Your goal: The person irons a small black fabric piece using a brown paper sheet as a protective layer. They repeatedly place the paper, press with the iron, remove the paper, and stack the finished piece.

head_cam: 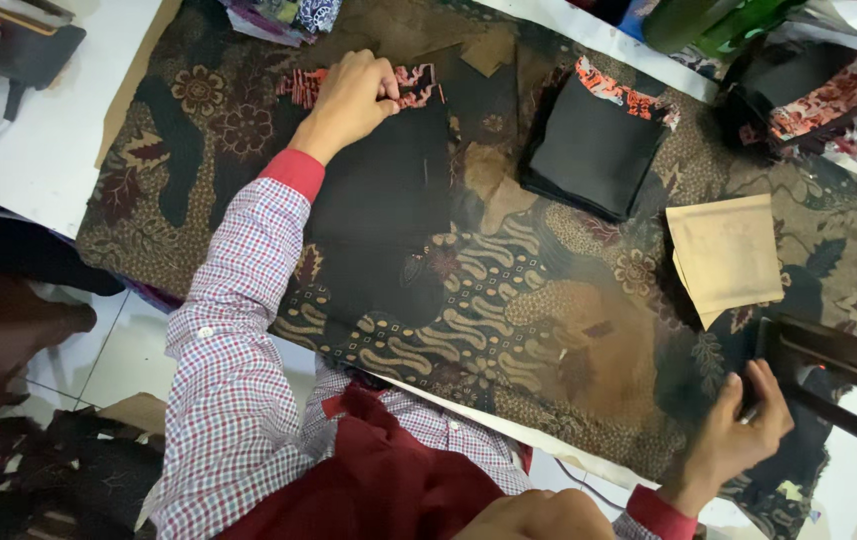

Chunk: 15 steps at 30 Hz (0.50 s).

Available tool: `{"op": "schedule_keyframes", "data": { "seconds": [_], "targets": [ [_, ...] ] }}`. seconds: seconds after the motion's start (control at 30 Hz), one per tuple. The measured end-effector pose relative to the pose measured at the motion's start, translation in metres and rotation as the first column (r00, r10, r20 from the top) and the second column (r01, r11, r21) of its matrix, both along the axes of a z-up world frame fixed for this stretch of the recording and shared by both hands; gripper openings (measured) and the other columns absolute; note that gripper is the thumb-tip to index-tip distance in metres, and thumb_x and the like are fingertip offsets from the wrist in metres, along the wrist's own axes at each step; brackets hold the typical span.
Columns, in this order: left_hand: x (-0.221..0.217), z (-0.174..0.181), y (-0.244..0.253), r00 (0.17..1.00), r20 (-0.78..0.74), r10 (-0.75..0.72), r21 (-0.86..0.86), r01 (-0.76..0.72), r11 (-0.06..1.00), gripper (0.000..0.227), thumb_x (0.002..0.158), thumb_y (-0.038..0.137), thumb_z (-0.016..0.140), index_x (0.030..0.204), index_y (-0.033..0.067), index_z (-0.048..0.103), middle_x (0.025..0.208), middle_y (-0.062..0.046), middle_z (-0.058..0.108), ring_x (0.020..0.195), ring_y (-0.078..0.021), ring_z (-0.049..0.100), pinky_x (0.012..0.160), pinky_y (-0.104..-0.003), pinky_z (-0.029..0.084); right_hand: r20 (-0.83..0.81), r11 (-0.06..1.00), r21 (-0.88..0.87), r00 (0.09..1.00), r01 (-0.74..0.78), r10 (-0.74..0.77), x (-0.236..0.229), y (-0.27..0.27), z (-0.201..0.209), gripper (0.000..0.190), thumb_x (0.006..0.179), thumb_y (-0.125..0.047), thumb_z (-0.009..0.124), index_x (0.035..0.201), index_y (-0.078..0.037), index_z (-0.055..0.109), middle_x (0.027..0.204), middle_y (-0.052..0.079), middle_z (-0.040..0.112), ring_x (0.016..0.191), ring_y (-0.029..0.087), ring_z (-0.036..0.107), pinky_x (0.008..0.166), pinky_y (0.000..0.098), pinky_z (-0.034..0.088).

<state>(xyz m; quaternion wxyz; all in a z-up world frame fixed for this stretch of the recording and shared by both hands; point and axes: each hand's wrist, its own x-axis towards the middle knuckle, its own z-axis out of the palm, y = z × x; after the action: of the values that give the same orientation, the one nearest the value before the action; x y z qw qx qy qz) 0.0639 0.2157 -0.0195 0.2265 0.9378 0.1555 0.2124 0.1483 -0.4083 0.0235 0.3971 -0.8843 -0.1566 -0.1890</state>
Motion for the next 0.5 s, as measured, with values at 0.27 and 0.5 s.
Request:
{"op": "schedule_keyframes", "data": {
  "seconds": [0.27,0.5],
  "targets": [
    [-0.007,0.012,-0.009,0.995,0.081,-0.056,0.095,0.048,0.994,0.018,0.081,0.009,0.083,0.086,0.0098,0.065,0.092,-0.007,0.063,0.095,-0.0307,0.06,0.087,-0.047,0.044,-0.032,0.921,0.386,0.998,0.058,-0.05,0.031,-0.051,-0.02,0.023,0.104,0.002,0.064,0.127,0.004,0.067,0.122,0.012,0.066,0.113,0.015,0.064,0.103,0.0274,0.054],
    [-0.022,0.034,-0.024,0.989,0.111,-0.099,0.144,0.083,0.986,0.017,0.088,0.013,0.081,0.097,0.0078,0.067,0.085,-0.005,0.067,0.09,-0.0286,0.063,0.087,-0.044,0.045,0.05,0.91,0.396,0.987,0.122,-0.154,0.047,-0.08,-0.06,0.032,0.1,0.005,0.069,0.123,0.004,0.046,0.107,0.007,0.054,0.09,0.013,0.051,0.082,0.028,0.044]
  ]
}}
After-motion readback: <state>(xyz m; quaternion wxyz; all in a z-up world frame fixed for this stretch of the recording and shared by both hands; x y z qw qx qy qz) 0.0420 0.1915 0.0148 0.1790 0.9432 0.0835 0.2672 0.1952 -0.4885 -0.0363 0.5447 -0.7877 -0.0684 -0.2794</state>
